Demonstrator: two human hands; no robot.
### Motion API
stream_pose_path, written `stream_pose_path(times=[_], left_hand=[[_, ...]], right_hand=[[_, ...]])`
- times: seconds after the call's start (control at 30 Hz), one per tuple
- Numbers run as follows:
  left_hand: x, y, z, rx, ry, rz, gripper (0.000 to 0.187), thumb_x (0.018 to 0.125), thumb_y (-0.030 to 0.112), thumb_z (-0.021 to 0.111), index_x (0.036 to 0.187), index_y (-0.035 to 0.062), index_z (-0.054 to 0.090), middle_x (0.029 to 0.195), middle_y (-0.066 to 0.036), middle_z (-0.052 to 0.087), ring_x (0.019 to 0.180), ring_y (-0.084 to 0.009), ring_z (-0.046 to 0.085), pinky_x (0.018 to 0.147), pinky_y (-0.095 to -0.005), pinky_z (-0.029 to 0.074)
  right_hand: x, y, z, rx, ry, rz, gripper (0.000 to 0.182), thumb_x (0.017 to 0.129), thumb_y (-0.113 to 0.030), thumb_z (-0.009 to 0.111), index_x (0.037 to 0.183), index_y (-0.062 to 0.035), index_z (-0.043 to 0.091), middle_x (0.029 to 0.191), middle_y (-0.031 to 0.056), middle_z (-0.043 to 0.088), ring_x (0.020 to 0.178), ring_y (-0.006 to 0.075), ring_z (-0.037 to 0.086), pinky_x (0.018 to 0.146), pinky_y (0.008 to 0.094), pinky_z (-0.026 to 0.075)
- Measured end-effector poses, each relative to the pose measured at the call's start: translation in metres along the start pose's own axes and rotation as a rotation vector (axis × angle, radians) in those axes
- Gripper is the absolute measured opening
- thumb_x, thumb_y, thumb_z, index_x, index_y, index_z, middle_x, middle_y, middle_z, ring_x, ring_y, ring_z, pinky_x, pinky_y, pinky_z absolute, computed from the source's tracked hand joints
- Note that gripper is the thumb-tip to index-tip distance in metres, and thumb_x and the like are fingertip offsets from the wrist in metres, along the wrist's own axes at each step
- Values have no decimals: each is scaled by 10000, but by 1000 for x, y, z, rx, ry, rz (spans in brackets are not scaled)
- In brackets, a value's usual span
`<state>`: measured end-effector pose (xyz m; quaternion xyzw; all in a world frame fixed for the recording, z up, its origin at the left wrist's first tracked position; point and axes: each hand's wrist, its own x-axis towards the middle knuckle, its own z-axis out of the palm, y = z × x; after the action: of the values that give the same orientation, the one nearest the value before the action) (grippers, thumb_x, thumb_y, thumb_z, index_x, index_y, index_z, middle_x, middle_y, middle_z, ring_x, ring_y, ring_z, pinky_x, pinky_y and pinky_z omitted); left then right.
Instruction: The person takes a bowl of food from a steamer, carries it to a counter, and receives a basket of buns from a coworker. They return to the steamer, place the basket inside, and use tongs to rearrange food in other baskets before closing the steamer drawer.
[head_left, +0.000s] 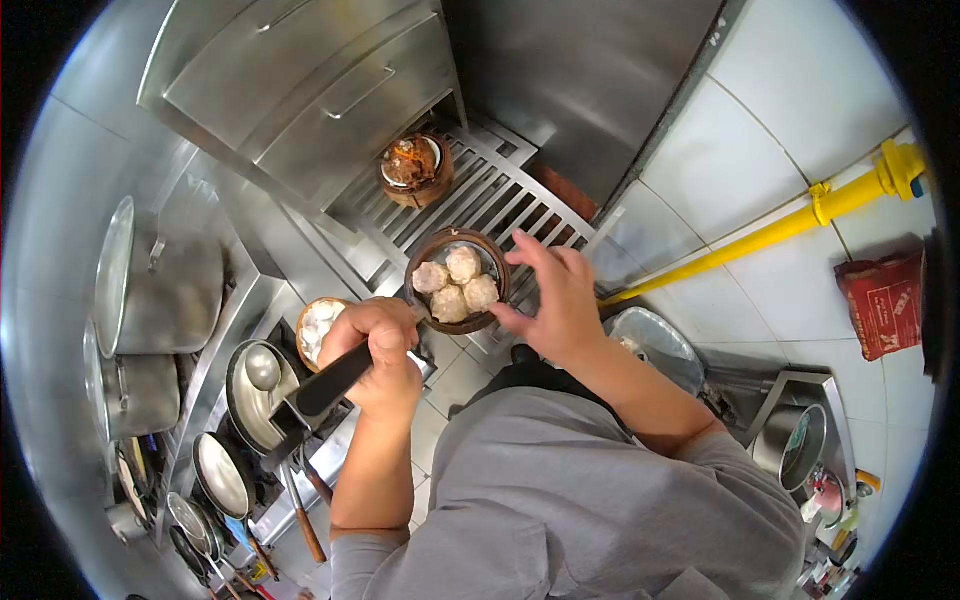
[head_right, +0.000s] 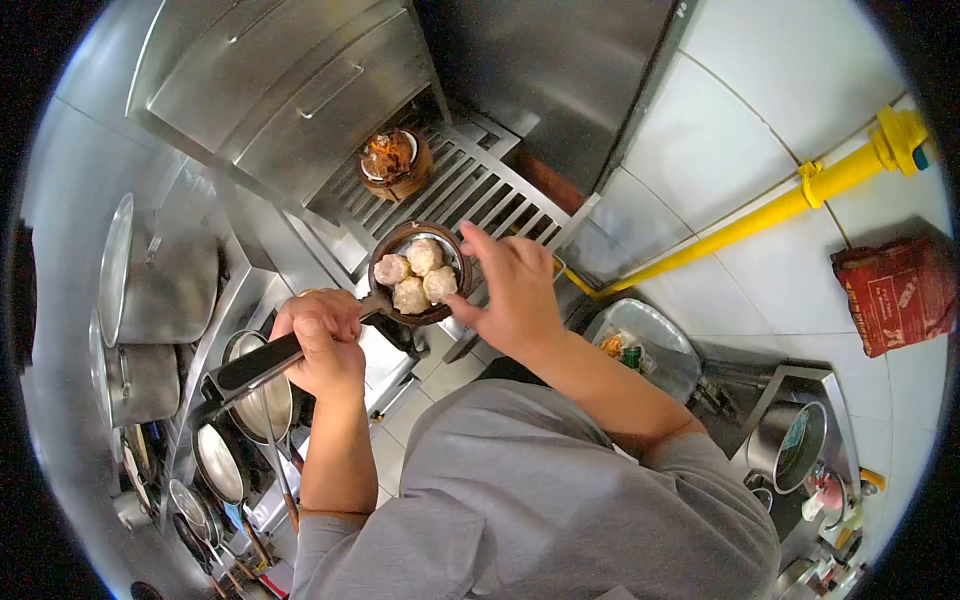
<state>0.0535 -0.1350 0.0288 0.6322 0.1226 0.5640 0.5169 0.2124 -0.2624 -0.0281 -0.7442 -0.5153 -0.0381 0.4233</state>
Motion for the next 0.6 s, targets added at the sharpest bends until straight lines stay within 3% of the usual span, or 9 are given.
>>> stream_pose_path(times=[0.07,0.13,0.2,0.33,0.4,0.47,0.6], left_hand=[[-1,4,7,18,-9,23,500,989,440,654,717,60,476,595,-43,457,483,-148,408,490,-315,382],[-3,5,7,41,-11,48,507,987,449,654,716,59,474,598,-44,459,485,-149,408,484,-313,380],[-7,1,2,1,2,40,439,939,357,749,783,9,533,652,-80,579,559,-164,515,541,-295,433],[-8,6,1,-92,13,2,415,942,329,750,785,9,536,668,-83,592,581,-168,533,573,-304,460],[-8,8,0,45,-64,65,409,947,323,745,786,12,532,681,-81,600,607,-171,552,607,-309,480],[-8,10,-2,44,-71,61,412,949,327,742,786,15,528,684,-79,600,613,-173,557,617,-313,486],[-7,10,-2,18,-50,70,433,962,357,724,784,17,522,680,-78,598,606,-181,561,619,-323,493]], right_hand=[[5,-6,8,-61,-64,-21,1023,732,-290,844,1587,-112,311,1114,14,674,1024,248,514,971,483,307],[11,-13,4,-90,-102,6,1030,740,-287,839,1595,-112,293,1101,9,675,1024,241,515,961,481,299],[13,-17,3,-116,-144,25,1037,748,-283,833,1604,-112,274,1088,4,675,1024,235,516,950,479,292],[10,-20,9,-218,-167,-44,1103,709,-240,857,1616,-105,245,1017,-38,686,985,216,540,930,440,302],[11,-21,12,-222,-176,-31,1100,715,-239,848,1618,-103,236,1000,-41,683,977,216,542,923,439,302],[15,-23,13,-159,-236,12,1076,743,-213,804,1624,-100,198,1069,10,690,1013,245,526,940,479,285],[18,-24,13,-173,-278,39,1094,739,-230,809,1621,-78,180,1096,20,691,1025,248,531,952,479,287]])
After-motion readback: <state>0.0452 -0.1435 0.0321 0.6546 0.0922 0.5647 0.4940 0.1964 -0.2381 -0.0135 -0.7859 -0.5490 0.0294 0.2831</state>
